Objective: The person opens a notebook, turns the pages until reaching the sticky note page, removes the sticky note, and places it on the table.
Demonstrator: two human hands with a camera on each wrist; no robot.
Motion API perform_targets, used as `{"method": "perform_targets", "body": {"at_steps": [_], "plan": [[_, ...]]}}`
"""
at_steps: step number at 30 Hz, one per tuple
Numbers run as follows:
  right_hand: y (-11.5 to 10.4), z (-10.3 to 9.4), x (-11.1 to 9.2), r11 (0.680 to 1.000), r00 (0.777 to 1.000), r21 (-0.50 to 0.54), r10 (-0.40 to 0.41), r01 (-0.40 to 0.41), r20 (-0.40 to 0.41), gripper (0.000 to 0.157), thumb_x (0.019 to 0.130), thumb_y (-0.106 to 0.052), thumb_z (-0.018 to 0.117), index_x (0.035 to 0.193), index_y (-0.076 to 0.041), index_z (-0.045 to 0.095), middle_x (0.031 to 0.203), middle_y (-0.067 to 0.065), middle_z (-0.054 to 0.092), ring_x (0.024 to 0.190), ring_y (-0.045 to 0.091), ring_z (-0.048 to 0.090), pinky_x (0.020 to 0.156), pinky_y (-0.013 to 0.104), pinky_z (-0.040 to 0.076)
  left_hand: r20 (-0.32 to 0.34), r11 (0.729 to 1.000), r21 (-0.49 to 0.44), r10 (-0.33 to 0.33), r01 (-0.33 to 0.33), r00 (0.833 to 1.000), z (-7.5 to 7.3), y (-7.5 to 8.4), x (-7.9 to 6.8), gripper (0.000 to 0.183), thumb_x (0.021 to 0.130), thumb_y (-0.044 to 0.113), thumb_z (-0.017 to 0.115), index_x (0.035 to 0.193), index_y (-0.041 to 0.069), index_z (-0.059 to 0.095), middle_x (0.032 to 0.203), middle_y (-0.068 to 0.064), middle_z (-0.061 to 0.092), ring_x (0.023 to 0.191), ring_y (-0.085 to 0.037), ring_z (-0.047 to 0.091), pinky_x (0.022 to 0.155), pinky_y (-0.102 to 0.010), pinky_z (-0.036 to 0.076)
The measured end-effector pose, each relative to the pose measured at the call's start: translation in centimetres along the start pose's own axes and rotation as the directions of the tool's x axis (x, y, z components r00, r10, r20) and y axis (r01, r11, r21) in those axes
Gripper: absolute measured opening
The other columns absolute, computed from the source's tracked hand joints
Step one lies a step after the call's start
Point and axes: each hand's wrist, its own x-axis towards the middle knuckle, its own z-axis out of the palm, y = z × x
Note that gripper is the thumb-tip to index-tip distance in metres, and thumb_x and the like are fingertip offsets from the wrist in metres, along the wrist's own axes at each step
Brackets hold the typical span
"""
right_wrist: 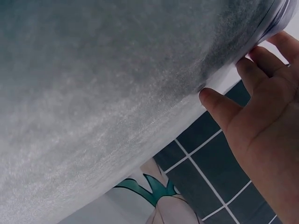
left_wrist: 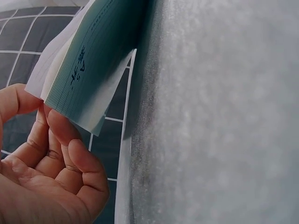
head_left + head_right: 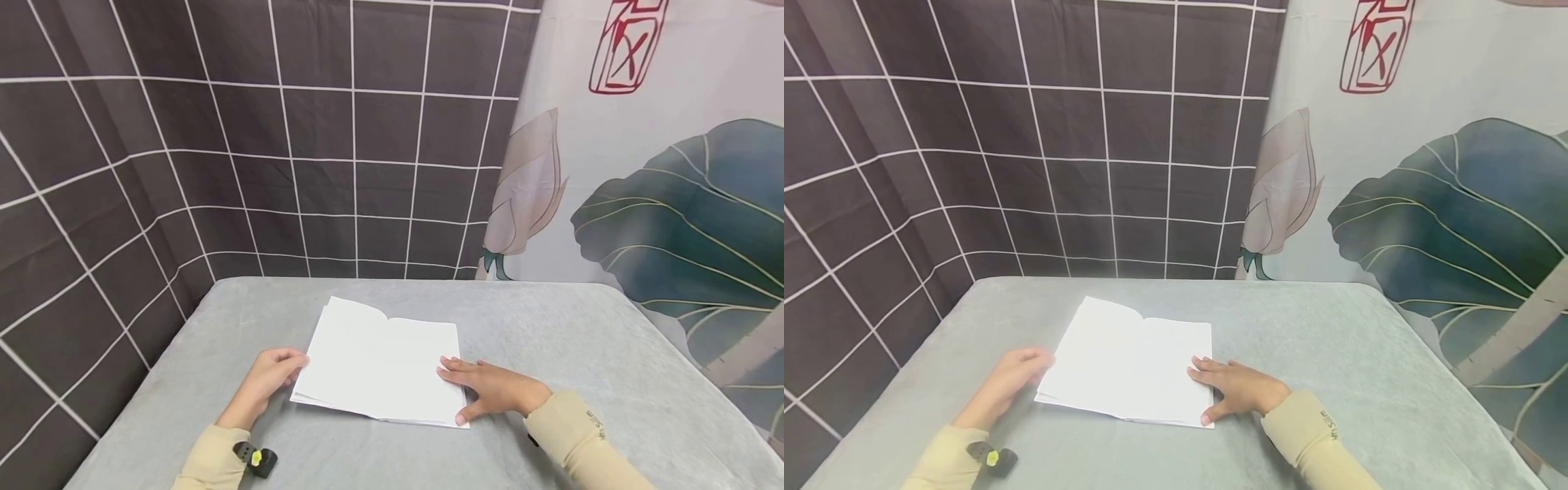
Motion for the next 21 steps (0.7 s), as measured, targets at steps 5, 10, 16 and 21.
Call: {"method": "perform_targets", "body": {"at_steps": [5, 10, 16, 21], "plan": [[-0.1, -0.03, -0.04, 1.0, 1.0, 0.018, 0.02, -0.02, 0.001, 0.087, 0.076, -0.052, 0.069, 0.145, -0.007, 0.041, 0.155, 0.014, 0.031, 0.142, 0.033, 0.03, 0.109, 0.061, 0.024, 0.006, 1.0, 0.001, 0.001, -0.001, 1.0, 0.02, -0.1, 0.08, 0.021, 0.087, 0.018, 0.064, 0.093, -0.001, 0.069, 0.07, -0.001, 0.056, 0.07, -0.014, 0.052, 0.065, -0.027, 0.045], [-0.14, -0.04, -0.03, 0.999, 1.0, 0.034, 0.027, -0.027, 0.002, 0.084, 0.078, -0.052, 0.067, 0.145, -0.008, 0.042, 0.156, 0.012, 0.03, 0.143, 0.033, 0.029, 0.109, 0.061, 0.024, 0.021, 1.0, 0.001, 0.001, -0.001, 1.0, -0.05, -0.11, 0.13, 0.023, 0.087, 0.019, 0.064, 0.095, -0.002, 0.069, 0.071, -0.001, 0.057, 0.071, -0.014, 0.053, 0.065, -0.027, 0.046], [-0.23, 0.02, -0.04, 0.999, 0.999, 0.028, 0.031, -0.031, -0.01, 0.081, 0.079, -0.051, 0.067, 0.144, -0.008, 0.043, 0.155, 0.012, 0.032, 0.142, 0.033, 0.03, 0.109, 0.062, 0.023, 0.043, 1.0, -0.014, 0.006, -0.006, 0.999, -0.2, -0.3, 0.18, 0.029, 0.087, 0.023, 0.067, 0.1, -0.003, 0.068, 0.073, 0.0, 0.059, 0.07, -0.013, 0.054, 0.065, -0.027, 0.046], [-0.22, -0.01, -0.01, 0.999, 0.999, 0.029, 0.032, -0.032, -0.011, 0.081, 0.079, -0.05, 0.067, 0.144, -0.007, 0.043, 0.155, 0.012, 0.031, 0.142, 0.033, 0.03, 0.11, 0.062, 0.023, 0.027, 0.999, -0.032, -0.004, 0.005, 1.0, -0.37, -0.32, 0.41, 0.031, 0.087, 0.024, 0.068, 0.103, -0.002, 0.067, 0.077, 0.0, 0.062, 0.07, -0.013, 0.056, 0.065, -0.027, 0.047]]}}
